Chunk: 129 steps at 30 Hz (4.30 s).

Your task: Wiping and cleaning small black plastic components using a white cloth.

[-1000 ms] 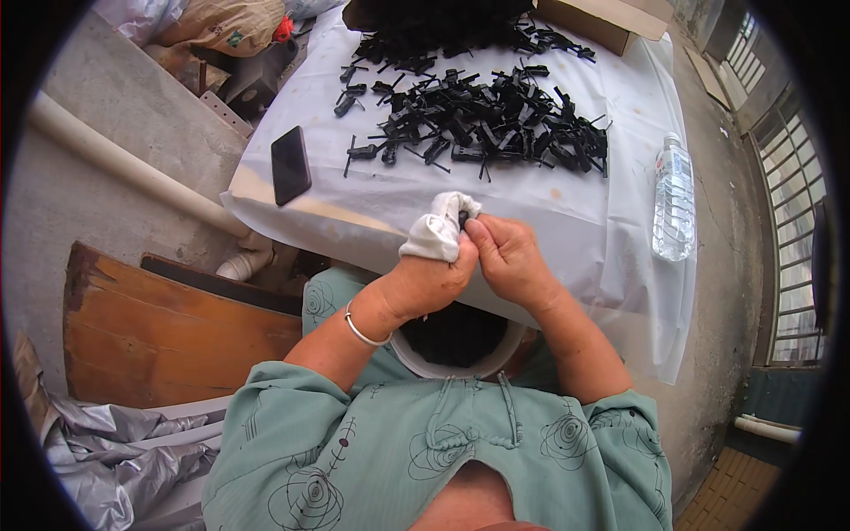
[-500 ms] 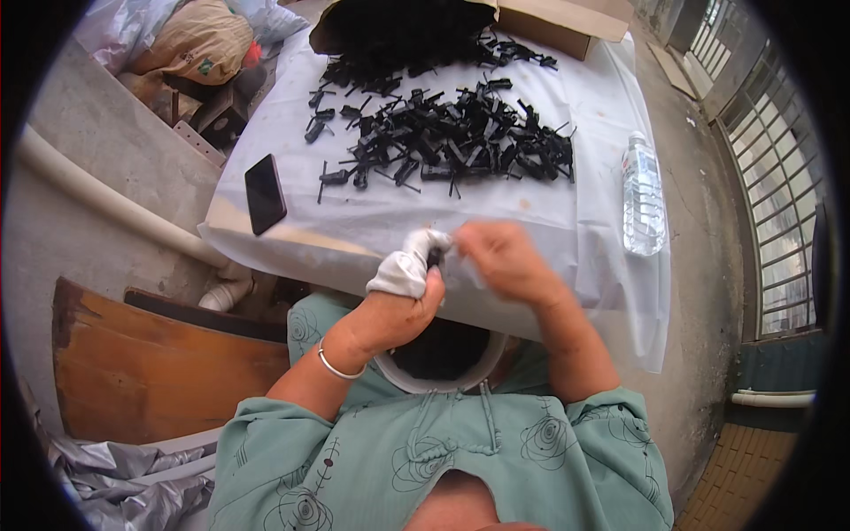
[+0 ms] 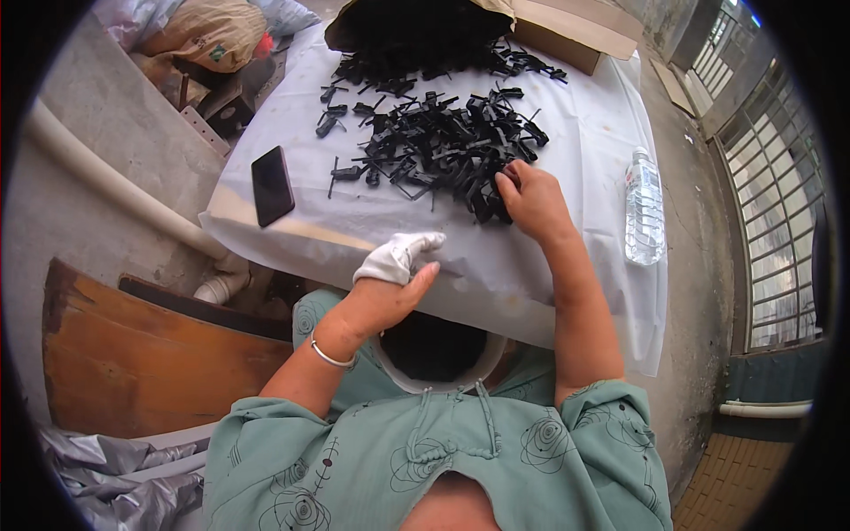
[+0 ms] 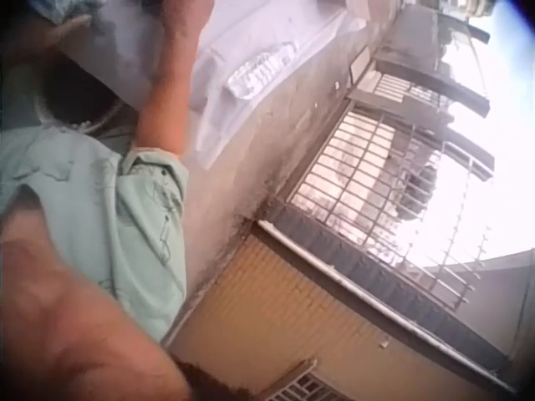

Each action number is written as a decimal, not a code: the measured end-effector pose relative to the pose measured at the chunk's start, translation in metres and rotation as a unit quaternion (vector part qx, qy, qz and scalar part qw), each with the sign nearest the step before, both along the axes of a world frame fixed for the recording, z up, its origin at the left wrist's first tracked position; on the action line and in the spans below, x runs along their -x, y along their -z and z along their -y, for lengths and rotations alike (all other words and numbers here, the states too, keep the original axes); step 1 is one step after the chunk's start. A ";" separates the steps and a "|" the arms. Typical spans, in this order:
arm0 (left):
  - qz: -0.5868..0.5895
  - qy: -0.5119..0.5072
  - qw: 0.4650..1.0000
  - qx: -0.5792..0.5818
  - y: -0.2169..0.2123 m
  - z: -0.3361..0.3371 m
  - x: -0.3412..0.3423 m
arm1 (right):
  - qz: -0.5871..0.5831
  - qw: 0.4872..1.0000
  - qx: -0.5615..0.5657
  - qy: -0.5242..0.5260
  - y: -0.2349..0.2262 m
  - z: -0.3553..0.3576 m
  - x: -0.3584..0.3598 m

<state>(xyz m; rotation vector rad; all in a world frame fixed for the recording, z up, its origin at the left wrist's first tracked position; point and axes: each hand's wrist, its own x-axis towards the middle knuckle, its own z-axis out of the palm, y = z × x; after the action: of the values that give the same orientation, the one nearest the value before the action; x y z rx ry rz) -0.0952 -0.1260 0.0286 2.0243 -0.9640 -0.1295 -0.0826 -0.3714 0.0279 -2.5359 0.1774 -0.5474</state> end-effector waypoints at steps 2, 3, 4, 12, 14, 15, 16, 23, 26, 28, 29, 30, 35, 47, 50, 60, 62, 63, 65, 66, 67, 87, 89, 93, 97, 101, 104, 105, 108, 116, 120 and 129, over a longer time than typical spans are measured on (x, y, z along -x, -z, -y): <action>-0.003 -0.031 0.999 0.041 0.012 0.003 -0.004 | 0.063 0.997 -0.041 0.015 -0.004 -0.010 0.014; -0.002 -0.035 0.999 0.041 0.012 0.004 -0.004 | 0.064 0.997 -0.041 0.011 -0.010 -0.011 0.022; -0.075 -0.036 0.994 0.070 0.009 0.005 -0.002 | 0.079 0.989 -0.125 0.011 -0.016 -0.010 0.030; -0.422 0.077 0.878 0.213 0.001 0.025 0.002 | -0.095 0.786 -0.532 -0.300 -0.020 -0.034 0.075; -0.491 0.070 0.833 0.244 -0.003 0.029 0.006 | -0.048 0.843 -0.430 -0.320 -0.017 -0.039 0.073; -0.559 0.062 0.780 0.274 -0.006 0.030 0.007 | -0.008 0.872 -0.371 -0.320 -0.011 -0.038 0.071; -0.598 0.121 0.738 0.289 -0.012 0.025 0.006 | -0.006 0.871 -0.371 -0.323 -0.012 -0.037 0.071; -0.689 0.304 0.572 0.326 -0.011 0.018 0.015 | 0.033 0.841 -0.356 -0.405 -0.018 -0.028 0.081; -0.637 0.208 0.675 0.308 -0.013 0.022 0.016 | 0.071 0.878 -0.299 -0.368 -0.022 -0.036 0.081; -0.573 0.141 0.738 0.328 -0.016 0.028 0.018 | 0.064 0.914 -0.275 -0.292 -0.021 -0.037 0.083; -0.573 0.141 0.738 0.328 -0.010 0.033 0.019 | 0.064 0.914 -0.275 -0.292 -0.022 -0.042 0.084; -0.443 0.081 0.828 0.335 -0.001 0.038 0.019 | 0.131 0.910 -0.235 -0.315 -0.024 -0.051 0.085; -0.375 0.033 0.895 0.239 -0.016 0.037 0.025 | 0.119 0.947 -0.264 -0.138 -0.012 -0.056 0.084; -0.258 -0.041 0.947 0.188 -0.013 0.041 0.025 | 0.045 0.924 -0.302 -0.231 -0.003 -0.051 0.075; -0.044 -0.084 0.989 0.113 -0.003 0.043 0.026 | 0.010 0.934 -0.289 -0.212 -0.001 -0.057 0.075; 0.189 -0.108 0.975 0.052 -0.010 0.039 0.028 | 0.058 0.885 -0.425 -0.183 0.017 -0.082 0.072; -0.046 -0.113 0.979 0.161 -0.015 0.042 0.029 | 0.061 0.866 -0.451 -0.205 0.010 -0.076 0.073; -0.045 -0.116 0.979 0.163 -0.014 0.042 0.029 | 0.065 0.873 -0.426 -0.228 0.008 -0.071 0.074; 0.054 -0.096 0.983 0.145 -0.010 0.042 0.030 | 0.069 0.878 -0.401 -0.253 0.008 -0.070 0.074; 0.121 -0.104 0.977 0.139 -0.009 0.043 0.028 | 0.070 0.887 -0.392 -0.234 0.010 -0.072 0.073; 0.121 -0.103 0.977 0.138 -0.010 0.042 0.028 | 0.071 0.896 -0.384 -0.212 0.012 -0.075 0.073; -0.360 -0.016 0.891 0.276 -0.012 0.037 0.008 | 0.122 0.932 -0.214 -0.264 0.002 -0.036 0.068; -0.292 0.008 0.940 0.174 -0.015 0.034 0.010 | 0.074 0.915 -0.309 -0.247 -0.004 -0.043 0.071; -0.243 0.062 0.960 0.123 -0.025 0.036 0.017 | 0.014 0.862 -0.467 -0.198 0.002 -0.048 0.072; -0.121 0.041 0.973 0.190 -0.006 0.039 0.012 | 0.007 0.880 -0.414 -0.232 0.003 -0.051 0.072; -0.166 0.006 0.969 0.181 -0.009 0.041 0.018 | 0.047 0.927 -0.282 -0.245 0.007 -0.055 0.072; -0.001 -0.017 0.998 0.061 -0.012 0.040 0.022 | 0.033 0.930 -0.277 -0.241 0.009 -0.062 0.071; 0.000 -0.027 0.999 0.045 -0.013 0.040 0.024 | 0.028 0.923 -0.302 -0.235 0.010 -0.063 0.071; -0.044 -0.028 0.998 0.031 -0.016 0.033 0.028 | -0.038 0.892 -0.361 -0.269 0.012 -0.062 0.071; 0.144 0.073 0.986 -0.032 -0.018 0.011 0.004 | 0.057 0.994 -0.071 0.058 0.010 -0.014 0.031; -0.276 -0.020 0.959 0.060 -0.013 0.021 0.004 | 0.100 0.989 -0.082 -0.075 0.025 -0.013 0.031; -0.737 0.242 0.546 0.317 0.019 0.028 -0.007 | 0.079 0.929 -0.241 -0.268 0.000 -0.032 0.068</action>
<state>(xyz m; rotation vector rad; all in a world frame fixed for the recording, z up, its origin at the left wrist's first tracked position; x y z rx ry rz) -0.0880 -0.1545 0.0098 0.3791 -0.2288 -1.3224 -0.1504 -0.3392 0.0281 -1.9307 -0.3881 -0.4164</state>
